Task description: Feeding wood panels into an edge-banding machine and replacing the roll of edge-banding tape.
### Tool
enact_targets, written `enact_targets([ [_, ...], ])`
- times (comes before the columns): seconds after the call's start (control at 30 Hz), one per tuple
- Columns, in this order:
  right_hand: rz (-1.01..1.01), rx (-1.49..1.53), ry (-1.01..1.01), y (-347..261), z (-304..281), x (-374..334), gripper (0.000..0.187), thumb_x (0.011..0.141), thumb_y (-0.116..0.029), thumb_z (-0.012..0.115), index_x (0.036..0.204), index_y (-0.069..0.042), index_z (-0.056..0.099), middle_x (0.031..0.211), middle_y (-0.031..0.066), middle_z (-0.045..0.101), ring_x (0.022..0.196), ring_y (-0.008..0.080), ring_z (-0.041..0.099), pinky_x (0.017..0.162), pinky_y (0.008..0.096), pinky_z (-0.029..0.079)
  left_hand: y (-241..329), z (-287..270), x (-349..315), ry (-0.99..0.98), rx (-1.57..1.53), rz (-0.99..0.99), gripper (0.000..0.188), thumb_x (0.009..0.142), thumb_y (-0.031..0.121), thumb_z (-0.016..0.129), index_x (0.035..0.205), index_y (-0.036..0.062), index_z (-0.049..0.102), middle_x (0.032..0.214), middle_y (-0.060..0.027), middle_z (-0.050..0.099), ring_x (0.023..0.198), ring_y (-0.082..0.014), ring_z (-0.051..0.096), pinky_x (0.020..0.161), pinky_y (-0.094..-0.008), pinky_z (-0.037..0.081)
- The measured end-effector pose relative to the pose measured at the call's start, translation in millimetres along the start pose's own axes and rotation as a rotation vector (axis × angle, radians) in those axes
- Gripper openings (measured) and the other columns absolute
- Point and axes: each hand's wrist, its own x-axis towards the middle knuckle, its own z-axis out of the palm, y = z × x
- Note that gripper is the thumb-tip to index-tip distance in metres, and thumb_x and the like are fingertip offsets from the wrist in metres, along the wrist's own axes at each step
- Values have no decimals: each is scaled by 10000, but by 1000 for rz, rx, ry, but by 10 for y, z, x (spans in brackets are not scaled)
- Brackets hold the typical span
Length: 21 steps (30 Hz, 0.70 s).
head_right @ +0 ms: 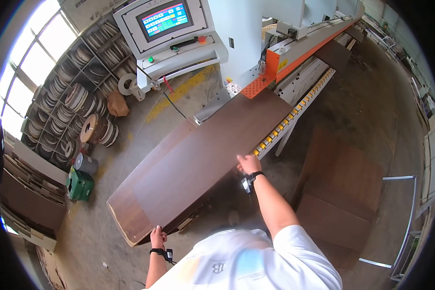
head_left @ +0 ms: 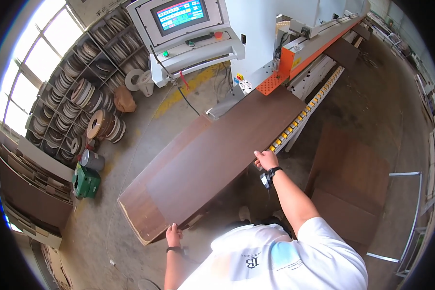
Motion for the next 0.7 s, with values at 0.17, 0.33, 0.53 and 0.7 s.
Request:
enact_targets([
  [0.17, -99, 429, 258, 305, 165, -217, 346, 946, -292, 697, 1134, -10, 631, 1054, 71, 731, 842, 115, 689, 619, 241, 535, 65, -45, -22, 17, 40, -121, 354, 1049, 406, 487, 895, 95, 556, 612, 12, 475, 466, -83, 424, 416, -243, 290],
  [0.33, -127, 675, -4, 214, 218, -458, 695, 957, -302, 675, 1498, 2, 362, 1538, 153, 438, 1380, 201, 444, 1033, 312, 399, -86, -62, 91, 88, -44, -60, 483, 1039, 498, 471, 863, 62, 578, 543, -1, 489, 415, -105, 426, 388, -242, 303],
  [0.53, -193, 715, -37, 276, 179, -439, 731, 969, -327, 653, 1522, 15, 320, 1573, 174, 381, 1448, 240, 366, 1110, 344, 338, -145, -74, 109, 23, 29, -103, 427, 1039, 450, 492, 798, 108, 579, 594, 34, 453, 472, -101, 407, 438, -269, 295],
  [0.7, -190, 773, -48, 184, 158, -415, 775, 965, -302, 650, 1536, 47, 261, 1598, 223, 298, 1493, 280, 282, 1176, 363, 261, -128, 4, 145, 13, 22, -122, 443, 1035, 468, 492, 816, 92, 576, 566, 33, 454, 452, -97, 406, 416, -252, 299],
])
